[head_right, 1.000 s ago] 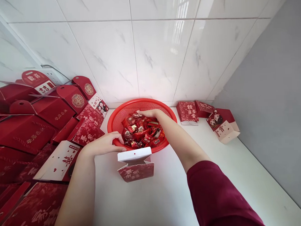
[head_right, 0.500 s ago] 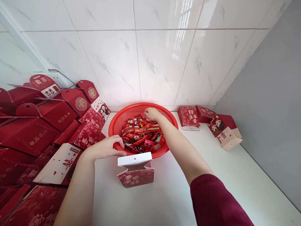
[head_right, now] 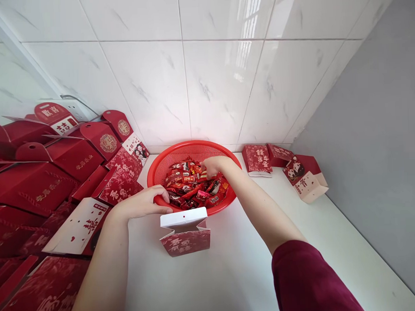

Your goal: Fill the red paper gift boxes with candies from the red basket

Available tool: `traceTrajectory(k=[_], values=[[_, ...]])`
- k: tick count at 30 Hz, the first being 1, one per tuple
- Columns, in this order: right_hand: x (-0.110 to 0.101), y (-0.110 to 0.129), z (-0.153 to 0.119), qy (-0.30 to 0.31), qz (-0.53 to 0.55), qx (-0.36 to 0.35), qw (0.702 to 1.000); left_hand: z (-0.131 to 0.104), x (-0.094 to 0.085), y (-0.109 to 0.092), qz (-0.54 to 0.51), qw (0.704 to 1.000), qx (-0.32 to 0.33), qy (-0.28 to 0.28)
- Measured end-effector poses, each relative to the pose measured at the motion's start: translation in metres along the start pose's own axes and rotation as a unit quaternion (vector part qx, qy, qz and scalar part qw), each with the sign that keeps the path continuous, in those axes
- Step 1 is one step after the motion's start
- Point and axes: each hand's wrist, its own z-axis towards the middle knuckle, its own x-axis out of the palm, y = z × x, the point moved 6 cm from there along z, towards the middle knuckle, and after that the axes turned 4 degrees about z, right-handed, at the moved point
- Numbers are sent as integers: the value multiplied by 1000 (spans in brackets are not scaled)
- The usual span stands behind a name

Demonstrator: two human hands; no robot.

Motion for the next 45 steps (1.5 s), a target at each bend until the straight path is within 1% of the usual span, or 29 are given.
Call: traceTrajectory(k=[3, 5, 7, 9, 12, 14, 17, 20, 21, 22, 23, 25, 26, 27, 28, 30, 32, 37, 41, 45], values=[[15, 9, -4, 7, -13, 8, 1000, -5, -2, -3, 19, 999, -24, -15], [23, 12, -3, -16, -17, 20, 1000, -12, -3, -9, 41, 997, -47, -39], [28, 13, -2, -44, -10, 21, 999, -23, -4, -19, 70, 993, -67, -62], [27, 12, -1, -70, 10, 10, 997, -39, -6, -33, 107, 986, -86, -94], [15, 7, -7, -124, 54, -8, 991, -69, -15, -55, 158, 969, -100, -163], [2, 4, -20, -183, 90, -18, 979, -88, -20, -68, 164, 965, -81, -189], [-14, 4, -52, -286, 159, -39, 944, -108, -25, -82, 147, 969, -13, -198], [-14, 12, -88, -349, 234, -76, 904, -115, -27, -95, 127, 969, 64, -204], [-11, 15, -99, -359, 288, -98, 882, -116, -27, -99, 123, 965, 85, -214], [-7, 18, -109, -361, 368, -126, 848, -116, -28, -104, 120, 960, 102, -230], [-3, 21, -118, -353, 465, -155, 797, -117, -28, -109, 115, 955, 117, -249], [7, 27, -131, -312, 650, -201, 663, -117, -28, -117, 100, 944, 137, -282], [12, 31, -136, -288, 711, -210, 606, -117, -28, -120, 90, 941, 141, -293], [16, 35, -140, -269, 744, -212, 574, -116, -27, -122, 81, 940, 143, -299], [20, 39, -144, -256, 762, -209, 557, -114, -26, -123, 74, 940, 142, -301], [26, 46, -150, -244, 774, -204, 548, -110, -25, -123, 71, 942, 135, -299], [28, 53, -155, -249, 766, -208, 555, -103, -24, -123, 66, 946, 128, -291], [26, 76, -171, -270, 700, -252, 611, -85, -22, -122, -7, 954, 96, -284], [23, 92, -185, -303, 654, -282, 633, -73, -14, -124, -72, 959, 100, -254], [22, 102, -188, -323, 619, -292, 653, -73, -12, -122, -101, 959, 104, -242]])
